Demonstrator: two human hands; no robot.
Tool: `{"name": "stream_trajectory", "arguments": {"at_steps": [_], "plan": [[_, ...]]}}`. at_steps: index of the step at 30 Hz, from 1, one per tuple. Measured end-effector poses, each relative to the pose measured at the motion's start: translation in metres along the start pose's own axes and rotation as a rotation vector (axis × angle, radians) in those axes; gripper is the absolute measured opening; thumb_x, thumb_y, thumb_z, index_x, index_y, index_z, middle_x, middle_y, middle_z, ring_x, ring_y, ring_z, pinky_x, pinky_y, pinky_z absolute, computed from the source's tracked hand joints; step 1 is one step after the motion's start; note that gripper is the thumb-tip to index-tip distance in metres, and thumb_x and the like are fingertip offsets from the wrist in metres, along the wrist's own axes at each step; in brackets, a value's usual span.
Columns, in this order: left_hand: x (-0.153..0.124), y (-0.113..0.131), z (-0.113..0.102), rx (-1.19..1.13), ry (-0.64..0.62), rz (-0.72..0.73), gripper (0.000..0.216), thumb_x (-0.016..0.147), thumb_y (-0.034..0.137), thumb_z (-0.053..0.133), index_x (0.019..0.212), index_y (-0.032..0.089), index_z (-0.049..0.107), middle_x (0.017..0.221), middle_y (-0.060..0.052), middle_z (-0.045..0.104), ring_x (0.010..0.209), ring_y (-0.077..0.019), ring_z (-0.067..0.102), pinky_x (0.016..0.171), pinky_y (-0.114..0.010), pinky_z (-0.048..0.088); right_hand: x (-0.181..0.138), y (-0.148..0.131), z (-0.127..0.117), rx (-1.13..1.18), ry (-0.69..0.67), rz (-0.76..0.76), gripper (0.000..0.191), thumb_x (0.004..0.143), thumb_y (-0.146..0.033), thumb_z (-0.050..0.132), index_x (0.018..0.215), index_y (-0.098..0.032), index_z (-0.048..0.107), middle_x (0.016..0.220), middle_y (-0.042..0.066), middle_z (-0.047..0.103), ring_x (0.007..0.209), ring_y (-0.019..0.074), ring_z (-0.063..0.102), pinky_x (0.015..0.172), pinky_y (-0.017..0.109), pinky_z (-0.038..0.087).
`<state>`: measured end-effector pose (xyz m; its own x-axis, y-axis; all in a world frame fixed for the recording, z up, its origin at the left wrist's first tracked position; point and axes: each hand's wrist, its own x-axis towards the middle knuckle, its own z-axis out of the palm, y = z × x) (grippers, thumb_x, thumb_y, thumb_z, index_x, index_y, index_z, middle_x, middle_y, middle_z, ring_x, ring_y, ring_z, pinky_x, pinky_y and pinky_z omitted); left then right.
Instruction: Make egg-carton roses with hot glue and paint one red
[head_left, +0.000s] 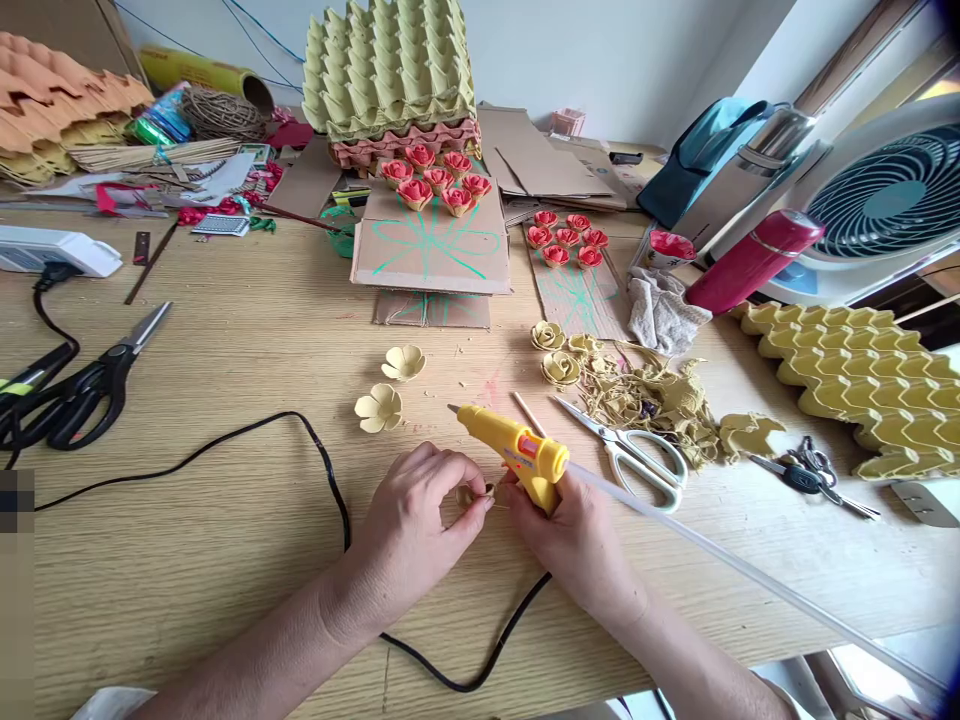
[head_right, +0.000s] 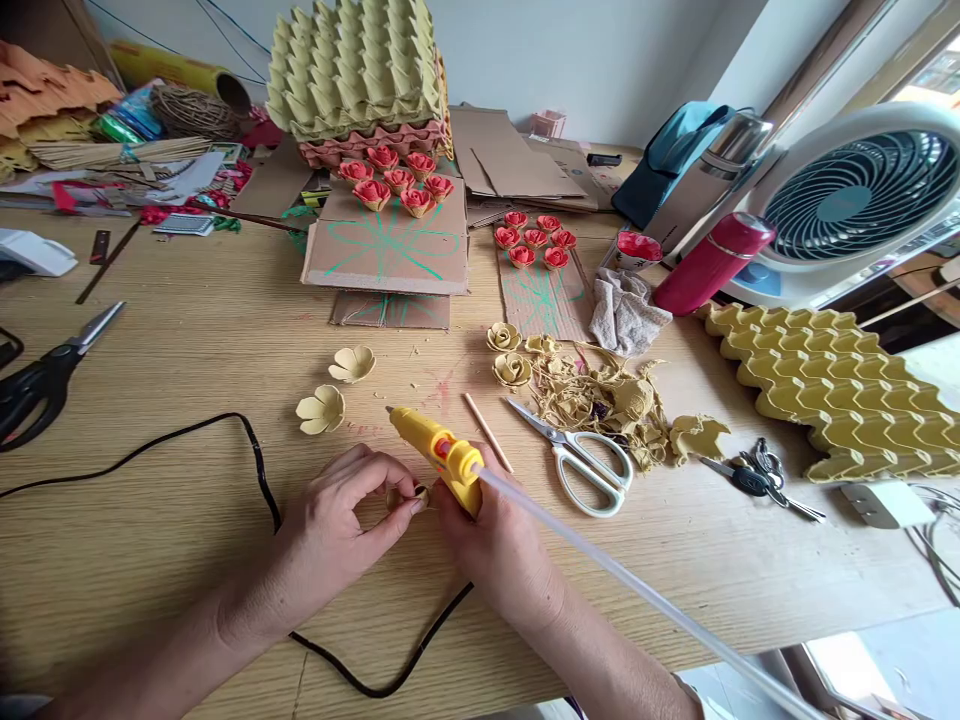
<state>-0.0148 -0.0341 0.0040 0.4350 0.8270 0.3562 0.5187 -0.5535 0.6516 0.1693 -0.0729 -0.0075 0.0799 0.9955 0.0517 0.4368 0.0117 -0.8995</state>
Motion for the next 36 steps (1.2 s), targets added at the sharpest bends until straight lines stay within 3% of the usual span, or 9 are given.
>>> {"name": "stream_trajectory", "arguments": {"at_steps": [8, 13, 15, 19, 22, 25, 30, 36], "plan": [[0.001, -0.005, 0.000, -0.034, -0.037, -0.084, 0.021, 0.087, 0.005, 0.065, 0.080, 0.024, 0.060, 0.080, 0.002, 0.071, 0.081, -0.0200, 0.067, 0.077, -0.034, 0.050, 0.010, -0.004, -0.027, 0.257, 0.297, 0.080, 0.026, 0.084, -0.043, 0.079, 0.091, -0.021, 0.068, 0.079, 0.004, 0.074, 0.067, 0.0197, 0.065, 0.058, 0.030, 0.052], [0.000, -0.010, 0.001, -0.103, -0.024, -0.151, 0.019, 0.089, 0.009, 0.065, 0.080, 0.024, 0.058, 0.084, 0.002, 0.072, 0.081, -0.0188, 0.068, 0.081, -0.035, 0.050, 0.012, 0.011, -0.042, 0.371, 0.504, 0.035, 0.026, 0.091, -0.044, 0.078, 0.092, -0.024, 0.063, 0.071, -0.001, 0.065, 0.059, 0.0149, 0.054, 0.054, 0.029, 0.044], [0.000, -0.012, 0.001, -0.106, -0.017, -0.149, 0.020, 0.090, 0.009, 0.065, 0.081, 0.024, 0.057, 0.085, 0.002, 0.072, 0.081, -0.0187, 0.067, 0.084, -0.036, 0.051, 0.010, 0.014, -0.042, 0.421, 0.471, 0.034, 0.025, 0.095, -0.046, 0.074, 0.093, -0.024, 0.062, 0.072, -0.001, 0.065, 0.059, 0.0146, 0.054, 0.056, 0.029, 0.044], [0.001, -0.015, 0.002, -0.047, -0.005, -0.082, 0.021, 0.091, 0.005, 0.061, 0.083, 0.024, 0.055, 0.087, 0.001, 0.071, 0.083, -0.0195, 0.066, 0.087, -0.038, 0.050, 0.004, 0.009, -0.038, 0.377, 0.249, 0.083, 0.031, 0.095, -0.053, 0.070, 0.095, -0.022, 0.068, 0.079, 0.004, 0.069, 0.064, 0.0167, 0.054, 0.057, 0.030, 0.046], [0.003, -0.016, 0.003, 0.002, -0.005, -0.058, 0.023, 0.090, 0.002, 0.058, 0.084, 0.024, 0.052, 0.085, 0.001, 0.069, 0.080, -0.0189, 0.064, 0.083, -0.036, 0.051, -0.003, 0.002, -0.036, 0.335, 0.091, 0.130, 0.032, 0.094, -0.053, 0.071, 0.092, -0.021, 0.071, 0.086, 0.007, 0.072, 0.061, 0.0159, 0.052, 0.054, 0.029, 0.045], [0.003, -0.017, 0.002, 0.045, -0.015, -0.046, 0.023, 0.090, 0.003, 0.058, 0.087, 0.024, 0.051, 0.084, 0.001, 0.066, 0.078, -0.0188, 0.064, 0.076, -0.033, 0.051, -0.010, 0.002, -0.040, 0.252, -0.020, 0.138, 0.034, 0.097, -0.052, 0.066, 0.107, -0.021, 0.074, 0.090, 0.008, 0.073, 0.057, 0.0146, 0.046, 0.049, 0.028, 0.041], [-0.001, -0.020, -0.004, 0.116, -0.070, 0.096, 0.019, 0.099, 0.005, 0.052, 0.100, 0.023, 0.058, 0.094, -0.003, 0.068, 0.089, -0.0204, 0.067, 0.081, -0.033, 0.054, -0.025, 0.010, -0.047, 0.107, -0.040, 0.095, 0.037, 0.100, -0.050, 0.062, 0.117, -0.020, 0.075, 0.092, 0.008, 0.073, 0.058, 0.0151, 0.048, 0.053, 0.027, 0.045], [-0.006, -0.023, -0.004, 0.149, -0.025, 0.205, 0.018, 0.102, 0.005, 0.054, 0.107, 0.020, 0.061, 0.103, -0.005, 0.073, 0.096, -0.0189, 0.073, 0.088, -0.031, 0.059, -0.039, 0.015, -0.050, 0.033, -0.096, 0.033, 0.039, 0.104, -0.053, 0.054, 0.115, -0.023, 0.076, 0.088, 0.006, 0.074, 0.062, 0.0165, 0.058, 0.061, 0.027, 0.055]]}}
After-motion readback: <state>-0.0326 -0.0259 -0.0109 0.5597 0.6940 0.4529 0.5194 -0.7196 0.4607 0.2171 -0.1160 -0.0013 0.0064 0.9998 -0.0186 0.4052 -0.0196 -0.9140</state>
